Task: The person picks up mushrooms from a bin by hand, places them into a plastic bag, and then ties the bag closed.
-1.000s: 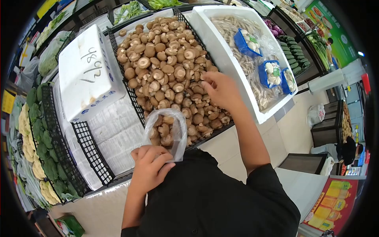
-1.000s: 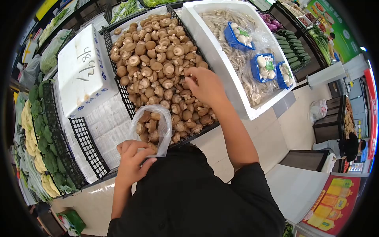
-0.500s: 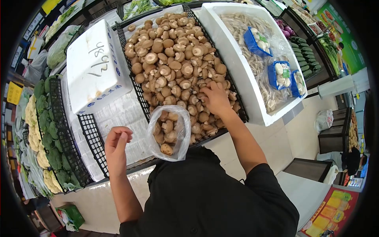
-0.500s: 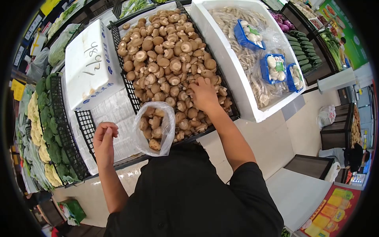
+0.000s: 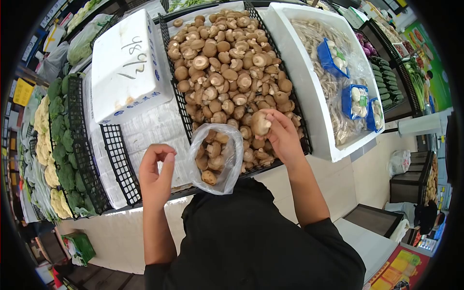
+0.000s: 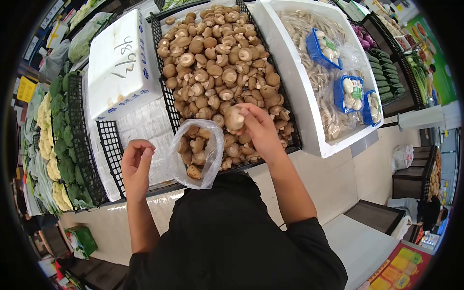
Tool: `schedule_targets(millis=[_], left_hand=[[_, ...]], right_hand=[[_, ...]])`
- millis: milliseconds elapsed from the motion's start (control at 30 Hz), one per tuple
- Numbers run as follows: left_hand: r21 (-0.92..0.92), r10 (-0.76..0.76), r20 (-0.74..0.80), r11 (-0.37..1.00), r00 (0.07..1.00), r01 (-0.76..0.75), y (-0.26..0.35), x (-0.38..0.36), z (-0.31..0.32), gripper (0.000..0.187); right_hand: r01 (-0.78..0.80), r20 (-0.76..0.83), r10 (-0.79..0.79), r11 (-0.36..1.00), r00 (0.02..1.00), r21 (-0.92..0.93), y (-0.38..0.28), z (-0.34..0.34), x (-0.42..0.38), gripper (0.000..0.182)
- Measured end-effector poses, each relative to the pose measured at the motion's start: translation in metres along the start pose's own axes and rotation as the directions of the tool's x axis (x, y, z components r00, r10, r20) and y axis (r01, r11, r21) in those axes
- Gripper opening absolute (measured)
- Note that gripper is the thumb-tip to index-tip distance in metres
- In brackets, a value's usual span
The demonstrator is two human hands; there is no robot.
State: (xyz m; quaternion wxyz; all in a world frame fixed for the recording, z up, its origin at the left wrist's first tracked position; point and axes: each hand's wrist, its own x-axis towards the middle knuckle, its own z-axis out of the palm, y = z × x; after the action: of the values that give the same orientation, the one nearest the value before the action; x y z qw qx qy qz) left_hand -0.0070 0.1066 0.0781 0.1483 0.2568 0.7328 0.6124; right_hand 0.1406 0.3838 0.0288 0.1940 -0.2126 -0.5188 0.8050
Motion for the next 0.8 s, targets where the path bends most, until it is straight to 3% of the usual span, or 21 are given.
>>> schedule_targets(millis=[33, 67, 167, 200, 300, 533, 733, 800], left_hand=[[0.093, 0.087, 0.023, 0.992, 0.996, -0.089, 0.011, 0.002, 0.005, 0.01], [0.182, 0.171, 0.054, 0.967, 0.984, -0.178, 0.024, 0.004, 0.012, 0.012], [0.362, 0.393, 0.228, 0.815, 0.891, -0.453, 0.052, 0.005, 0.032, 0.022], [0.397, 0.451, 0.3, 0.742, 0.84, -0.54, 0.057, 0.006, 0.038, 0.026], [0.483, 0.429, 0.381, 0.663, 0.819, -0.572, 0.065, 0.009, 0.051, 0.028], [0.513, 0.453, 0.369, 0.629, 0.811, -0.584, 0.052, 0.012, 0.053, 0.023], [0.405, 0.379, 0.286, 0.784, 0.88, -0.47, 0.039, 0.016, 0.042, 0.018], [0.364, 0.406, 0.287, 0.791, 0.868, -0.491, 0.035, 0.016, 0.041, 0.019]], right_hand=[[0.004, 0.016, -0.004, 1.0, 1.0, -0.004, -0.007, 0.012, -0.006, 0.026], [0.041, 0.041, -0.033, 0.973, 0.999, -0.227, -0.021, 0.026, -0.013, 0.024], [0.24, 0.163, -0.194, 0.91, 0.967, -0.338, -0.013, 0.048, -0.018, 0.025], [0.219, 0.174, -0.163, 0.897, 0.971, -0.383, -0.012, 0.051, -0.019, 0.026], [0.248, 0.164, -0.194, 0.868, 0.967, -0.43, -0.007, 0.061, -0.024, 0.025], [0.303, 0.226, -0.215, 0.806, 0.95, -0.508, -0.012, 0.065, -0.029, 0.031], [0.269, 0.354, -0.187, 0.942, 0.916, -0.2, -0.006, 0.067, -0.027, 0.046], [0.223, 0.363, -0.136, 0.952, 0.922, -0.209, -0.008, 0.067, -0.027, 0.047]])
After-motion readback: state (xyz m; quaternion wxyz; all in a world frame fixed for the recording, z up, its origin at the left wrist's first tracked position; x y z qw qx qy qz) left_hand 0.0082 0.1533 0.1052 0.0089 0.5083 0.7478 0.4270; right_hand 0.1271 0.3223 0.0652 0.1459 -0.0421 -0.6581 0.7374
